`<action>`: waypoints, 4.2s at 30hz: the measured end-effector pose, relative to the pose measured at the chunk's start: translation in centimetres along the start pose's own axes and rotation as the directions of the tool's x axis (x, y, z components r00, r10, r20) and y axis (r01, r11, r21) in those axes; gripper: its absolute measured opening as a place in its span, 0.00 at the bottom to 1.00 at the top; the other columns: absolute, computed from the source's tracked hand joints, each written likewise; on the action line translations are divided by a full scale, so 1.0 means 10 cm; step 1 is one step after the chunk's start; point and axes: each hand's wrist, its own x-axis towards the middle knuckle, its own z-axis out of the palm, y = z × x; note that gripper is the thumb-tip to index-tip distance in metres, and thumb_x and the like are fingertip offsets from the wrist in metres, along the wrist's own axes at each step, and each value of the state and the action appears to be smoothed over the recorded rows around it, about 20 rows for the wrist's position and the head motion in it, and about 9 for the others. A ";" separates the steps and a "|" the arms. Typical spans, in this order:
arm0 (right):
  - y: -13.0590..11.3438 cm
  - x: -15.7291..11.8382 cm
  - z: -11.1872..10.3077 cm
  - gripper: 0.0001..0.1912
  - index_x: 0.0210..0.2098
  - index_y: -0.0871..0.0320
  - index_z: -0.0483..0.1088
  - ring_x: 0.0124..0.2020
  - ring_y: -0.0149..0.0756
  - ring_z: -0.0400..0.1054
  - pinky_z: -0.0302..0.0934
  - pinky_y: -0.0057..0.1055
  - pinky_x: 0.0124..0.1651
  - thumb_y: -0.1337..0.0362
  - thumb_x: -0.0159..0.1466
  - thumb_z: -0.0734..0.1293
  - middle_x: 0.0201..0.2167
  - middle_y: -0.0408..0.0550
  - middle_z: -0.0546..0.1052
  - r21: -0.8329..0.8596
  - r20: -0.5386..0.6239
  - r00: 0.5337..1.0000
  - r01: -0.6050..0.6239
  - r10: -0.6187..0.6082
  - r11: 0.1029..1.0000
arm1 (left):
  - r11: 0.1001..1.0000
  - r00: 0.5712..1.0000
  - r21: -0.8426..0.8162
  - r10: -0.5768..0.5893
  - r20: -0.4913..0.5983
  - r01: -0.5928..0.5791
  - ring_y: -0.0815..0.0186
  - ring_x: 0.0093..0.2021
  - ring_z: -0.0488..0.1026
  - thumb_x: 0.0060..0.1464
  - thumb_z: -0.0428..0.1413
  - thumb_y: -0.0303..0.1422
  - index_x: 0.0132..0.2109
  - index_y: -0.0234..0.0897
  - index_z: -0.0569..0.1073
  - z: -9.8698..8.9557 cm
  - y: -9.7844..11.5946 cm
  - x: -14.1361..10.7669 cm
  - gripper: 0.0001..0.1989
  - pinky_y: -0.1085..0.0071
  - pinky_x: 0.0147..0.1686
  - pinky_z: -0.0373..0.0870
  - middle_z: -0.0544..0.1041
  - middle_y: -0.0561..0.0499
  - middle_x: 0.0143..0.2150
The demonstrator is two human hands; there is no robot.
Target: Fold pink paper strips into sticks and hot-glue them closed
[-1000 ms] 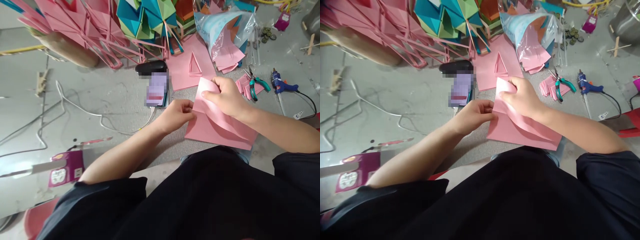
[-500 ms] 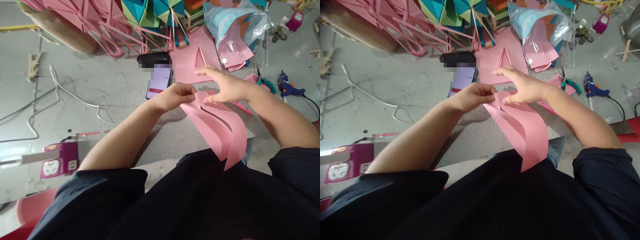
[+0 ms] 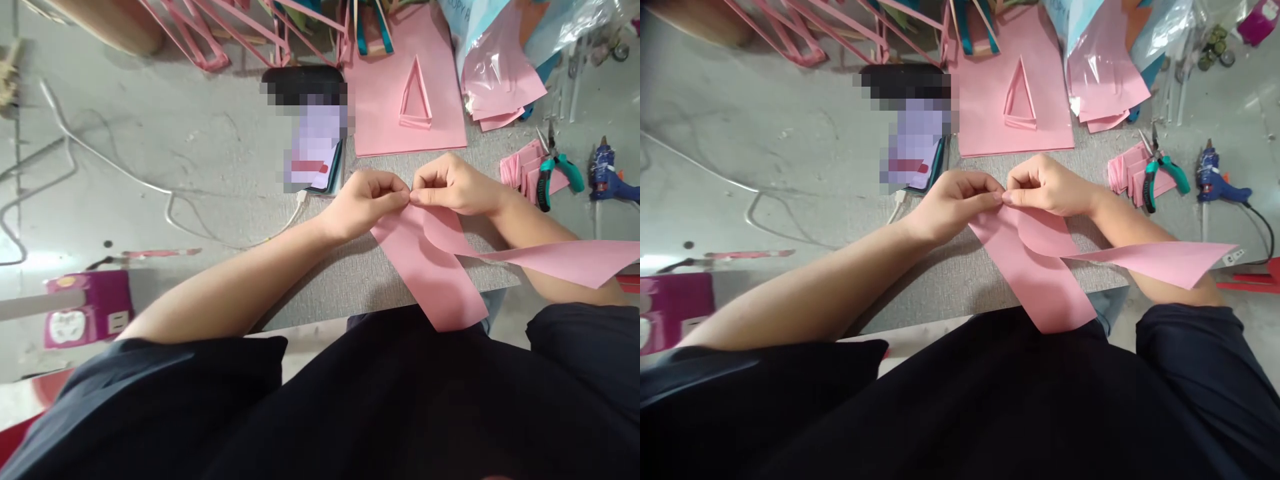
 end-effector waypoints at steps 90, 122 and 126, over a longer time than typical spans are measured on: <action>-0.07 -0.13 0.00 0.10 0.51 0.54 0.79 0.51 0.55 0.80 0.61 0.43 0.50 0.59 0.80 0.66 0.52 0.58 0.87 -0.687 -0.427 0.847 -0.532 0.317 0.495 | 0.385 0.909 0.824 0.195 0.368 -0.416 0.36 0.85 0.61 0.75 0.58 0.44 0.83 0.30 0.64 0.06 -0.30 -0.33 0.38 0.33 0.83 0.63 0.64 0.29 0.85; 0.12 -0.02 0.03 0.28 0.71 0.50 0.78 0.74 0.71 0.62 0.56 0.69 0.74 0.47 0.82 0.60 0.74 0.59 0.72 -0.778 -0.421 0.907 -0.370 0.014 0.507 | 0.409 0.942 0.857 0.249 0.226 -0.313 0.33 0.80 0.70 0.70 0.64 0.40 0.71 0.43 0.78 0.05 -0.27 -0.26 0.26 0.32 0.75 0.70 0.75 0.34 0.78; 0.15 -0.02 0.04 0.24 0.67 0.46 0.82 0.77 0.71 0.59 0.53 0.71 0.76 0.53 0.81 0.60 0.77 0.55 0.70 -0.795 -0.406 0.914 -0.342 -0.022 0.501 | 0.414 0.936 0.850 0.271 0.225 -0.325 0.36 0.77 0.74 0.73 0.61 0.36 0.69 0.39 0.79 0.07 -0.26 -0.25 0.22 0.34 0.74 0.72 0.78 0.32 0.75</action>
